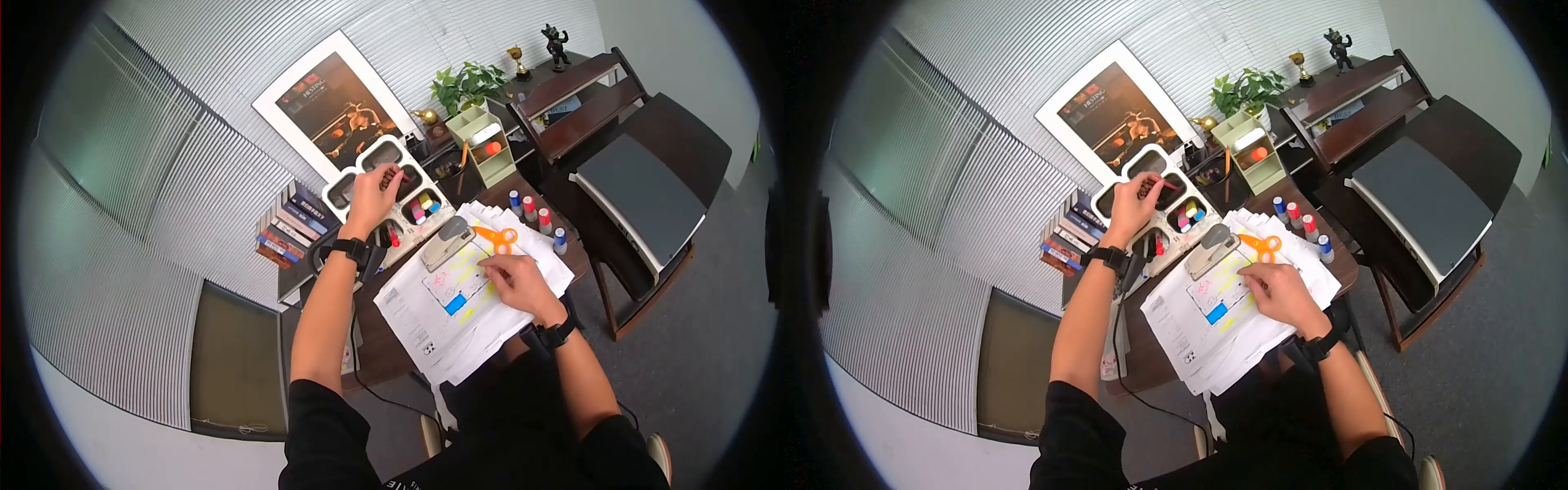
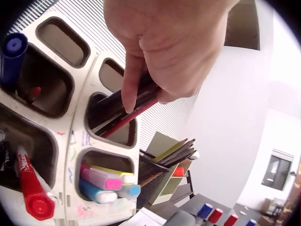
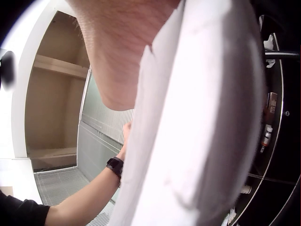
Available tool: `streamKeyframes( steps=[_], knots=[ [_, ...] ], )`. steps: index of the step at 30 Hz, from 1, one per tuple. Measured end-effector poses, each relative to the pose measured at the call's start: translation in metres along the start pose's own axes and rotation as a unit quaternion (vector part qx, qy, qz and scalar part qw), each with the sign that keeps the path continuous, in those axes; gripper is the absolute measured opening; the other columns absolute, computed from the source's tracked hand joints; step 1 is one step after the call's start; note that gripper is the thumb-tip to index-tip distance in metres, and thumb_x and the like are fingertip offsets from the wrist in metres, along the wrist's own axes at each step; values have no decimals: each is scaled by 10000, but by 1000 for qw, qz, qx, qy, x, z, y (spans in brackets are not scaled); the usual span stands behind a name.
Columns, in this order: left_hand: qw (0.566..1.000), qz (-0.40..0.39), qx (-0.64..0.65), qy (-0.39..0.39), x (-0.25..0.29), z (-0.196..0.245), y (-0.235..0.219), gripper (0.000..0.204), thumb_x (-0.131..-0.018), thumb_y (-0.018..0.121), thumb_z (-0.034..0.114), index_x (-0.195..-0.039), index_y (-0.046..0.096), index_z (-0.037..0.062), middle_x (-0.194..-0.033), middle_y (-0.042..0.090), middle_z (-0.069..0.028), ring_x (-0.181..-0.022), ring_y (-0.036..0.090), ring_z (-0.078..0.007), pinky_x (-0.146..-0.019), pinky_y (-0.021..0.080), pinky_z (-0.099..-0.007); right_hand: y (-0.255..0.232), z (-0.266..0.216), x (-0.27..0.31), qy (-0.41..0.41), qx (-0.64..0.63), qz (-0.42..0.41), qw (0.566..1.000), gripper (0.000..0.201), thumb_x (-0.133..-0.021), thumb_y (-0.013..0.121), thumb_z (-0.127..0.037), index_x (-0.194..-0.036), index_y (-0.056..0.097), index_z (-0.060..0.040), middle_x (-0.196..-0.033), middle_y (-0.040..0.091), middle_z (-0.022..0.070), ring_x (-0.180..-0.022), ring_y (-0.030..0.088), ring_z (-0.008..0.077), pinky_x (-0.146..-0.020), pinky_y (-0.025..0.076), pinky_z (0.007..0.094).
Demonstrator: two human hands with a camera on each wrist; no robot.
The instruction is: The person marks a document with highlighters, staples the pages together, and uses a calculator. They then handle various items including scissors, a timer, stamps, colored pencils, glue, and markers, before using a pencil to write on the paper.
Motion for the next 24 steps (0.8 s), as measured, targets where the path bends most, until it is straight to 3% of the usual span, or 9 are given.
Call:
streamKeyframes(
  steps=[1,3,7,12,15,18,20,21,24],
  knots=[
    [1000,20,14,5,-1,-1,-3,160,-926,705,92,-984,696,-57,-741,724,-120,-659,702,-131,-636,529,-266,0,1,0,8,-1,0,1000,148,-897,649,-67,-1007,739,-25,-822,723,178,-671,692,314,-654,547,384],
    [1000,15,15,-1,-5,-5,-10,164,-935,701,99,-990,700,-55,-767,732,-86,-675,694,-107,-624,553,-260,1,3,0,-5,3,5,1000,145,-898,651,-65,-1005,740,-23,-828,724,176,-656,689,311,-639,545,381],
    [978,8,160,-135,-5,4,-32,157,-954,679,87,-1022,701,-53,-895,730,-102,-776,711,-136,-601,620,-270,1,3,0,-4,-9,6,1000,150,-899,649,-65,-1010,740,-20,-830,724,179,-657,686,311,-645,543,377],
    [952,-29,259,-159,9,38,-68,187,-949,698,96,-1037,698,-69,-911,734,-114,-792,723,-164,-609,636,-283,1,2,1,-5,-2,12,1000,171,-902,636,-48,-1039,733,-16,-843,727,168,-661,687,292,-642,537,356],
    [946,-93,270,-151,30,65,-70,171,-944,701,87,-1019,705,-67,-903,734,-110,-795,720,-153,-602,629,-277,-9,-3,4,-22,-27,92,995,226,-904,647,-31,-1120,713,-15,-866,731,125,-677,681,222,-643,531,326],
    [927,-158,303,-158,54,90,-50,176,-925,720,99,-1002,712,-59,-881,733,-100,-779,717,-143,-590,622,-266,-11,-3,3,-23,-43,107,993,268,-906,660,-39,-1170,703,-19,-921,743,131,-762,696,206,-718,546,314],
    [916,-198,308,-162,67,94,-27,186,-916,737,110,-1005,717,-52,-888,729,-96,-771,714,-140,-580,616,-264,-11,-9,1,-41,-52,80,995,497,-882,726,-70,-1354,588,1,-1181,711,154,-1050,685,228,-937,524,333],
    [910,-204,320,-166,73,94,-15,184,-916,742,113,-1012,725,-43,-887,731,-93,-771,712,-139,-577,612,-265,-8,-15,1,-40,-44,73,996,497,-882,726,-70,-1354,588,1,-1181,711,154,-1050,685,228,-937,524,333],
    [901,-210,336,-175,88,95,13,184,-904,755,131,-987,728,-31,-843,727,-68,-703,686,-101,-544,572,-239,12,-28,-1,-47,13,-2,999,908,-762,881,-210,-1482,387,39,-1421,549,235,-1296,570,348,-1056,463,409]
  ],
)
Point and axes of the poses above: each hand's wrist, its own x-axis away from the middle knuckle, its own y-axis out of the palm, z = x × y, the point moved 6 cm from there along -x, towards the middle knuckle
